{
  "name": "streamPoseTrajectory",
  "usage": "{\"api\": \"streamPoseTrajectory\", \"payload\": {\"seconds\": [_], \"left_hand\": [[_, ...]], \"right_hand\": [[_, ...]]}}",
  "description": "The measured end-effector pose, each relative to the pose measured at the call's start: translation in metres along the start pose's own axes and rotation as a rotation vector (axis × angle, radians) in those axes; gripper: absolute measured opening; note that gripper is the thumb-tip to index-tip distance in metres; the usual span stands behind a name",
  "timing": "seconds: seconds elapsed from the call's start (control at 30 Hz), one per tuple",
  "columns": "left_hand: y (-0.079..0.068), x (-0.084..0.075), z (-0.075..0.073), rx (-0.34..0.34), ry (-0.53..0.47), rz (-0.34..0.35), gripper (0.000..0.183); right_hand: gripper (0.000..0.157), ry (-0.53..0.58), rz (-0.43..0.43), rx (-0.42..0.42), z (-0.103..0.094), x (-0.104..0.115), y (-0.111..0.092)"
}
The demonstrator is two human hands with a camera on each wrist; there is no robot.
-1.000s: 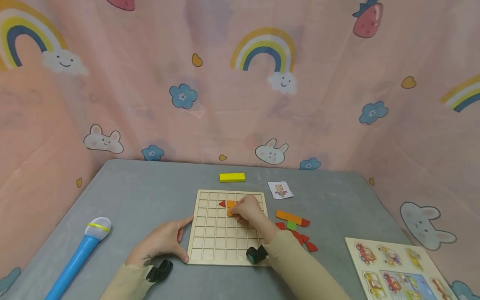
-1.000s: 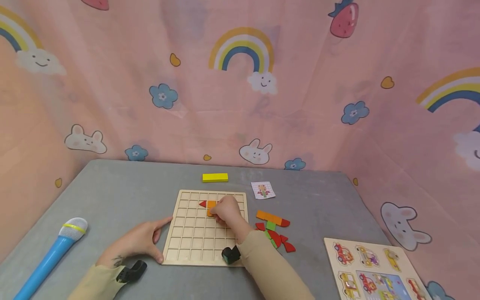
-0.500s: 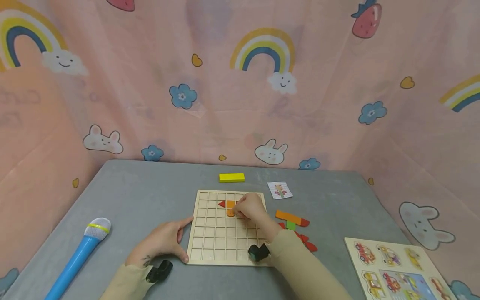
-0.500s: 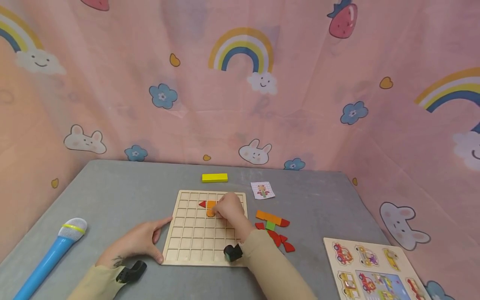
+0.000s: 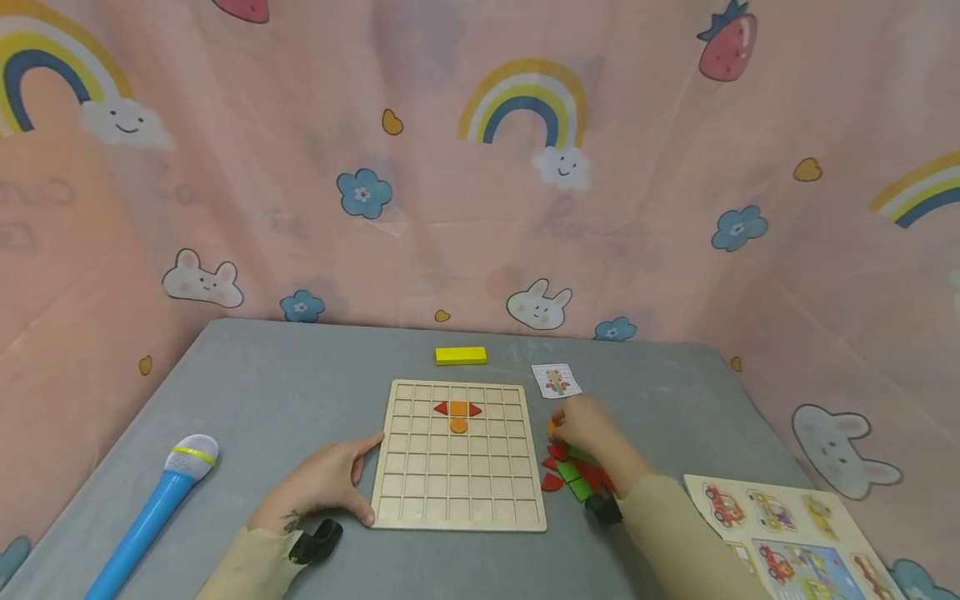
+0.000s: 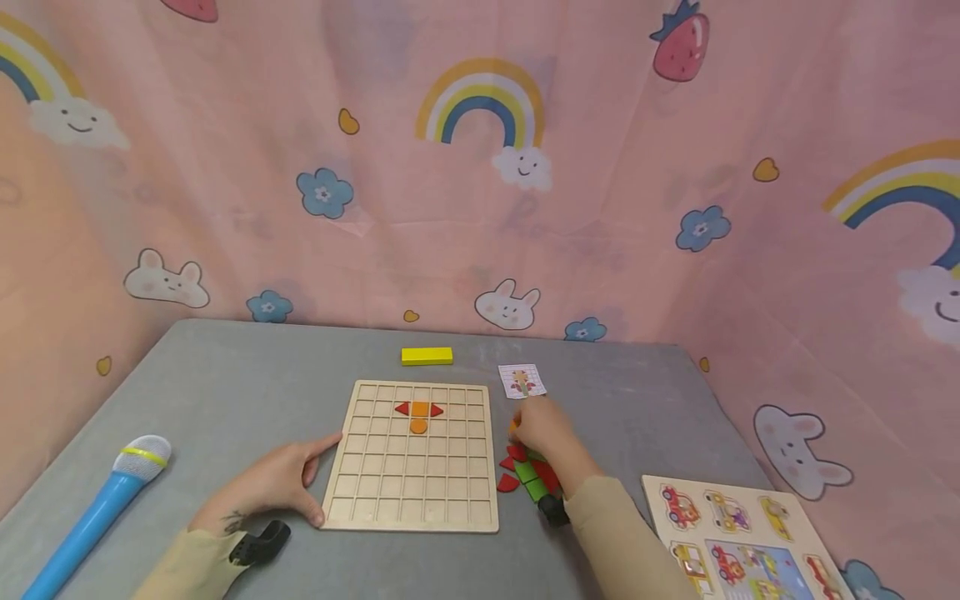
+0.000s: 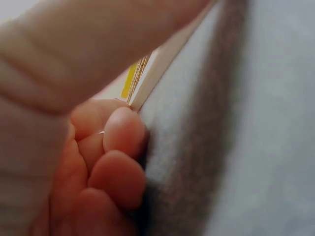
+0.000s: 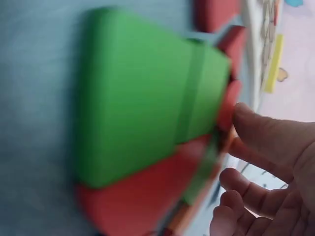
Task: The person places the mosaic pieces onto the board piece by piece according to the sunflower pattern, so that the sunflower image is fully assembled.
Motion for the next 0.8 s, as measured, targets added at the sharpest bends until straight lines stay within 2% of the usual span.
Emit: {"api": "streamPoseTrajectory", "payload": {"seconds": [0.1, 0.17, 0.27, 0.4, 0.5, 0.6, 0.67, 0.8], "left_hand": [[0.000, 0.001, 0.000, -0.007, 0.003, 0.000, 0.118], [-0.001, 0.001, 0.000, -0.010, 0.005, 0.001, 0.118], [0.000, 0.000, -0.001, -0.009, 0.006, 0.004, 0.117], [0.000, 0.000, -0.001, -0.006, 0.002, 0.002, 0.117], [-0.001, 0.000, -0.001, -0.003, -0.003, -0.002, 0.117], [-0.001, 0.000, -0.001, 0.001, -0.012, -0.003, 0.117], [-0.001, 0.000, -0.001, 0.001, -0.011, -0.004, 0.117], [-0.001, 0.000, -0.002, 0.001, -0.009, -0.002, 0.117]], "right_hand": [[0.029, 0.016, -0.011, 0.019, 0.006, -0.004, 0.000], [0.024, 0.039, -0.006, 0.007, 0.007, -0.006, 0.001], [0.015, 0.061, 0.009, 0.000, 0.005, -0.006, 0.002], [0.018, 0.105, -0.005, 0.008, -0.002, 0.003, 0.006], [0.015, 0.170, -0.078, -0.002, -0.010, 0.023, 0.009], [0.007, 0.267, -0.175, -0.011, -0.015, 0.052, 0.013], [0.004, 0.321, -0.256, -0.014, -0.013, 0.074, 0.017], [0.005, 0.373, -0.350, 0.001, -0.003, 0.112, 0.024]]}}
Point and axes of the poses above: each hand's wrist, its own y-axis towards the middle knuckle, its own z-axis out of the palm, x = y × z, the point moved 6 cm from there along y, towards the middle knuckle, and after that the axes turned 14 degrees about x, right-handed, at the moved point
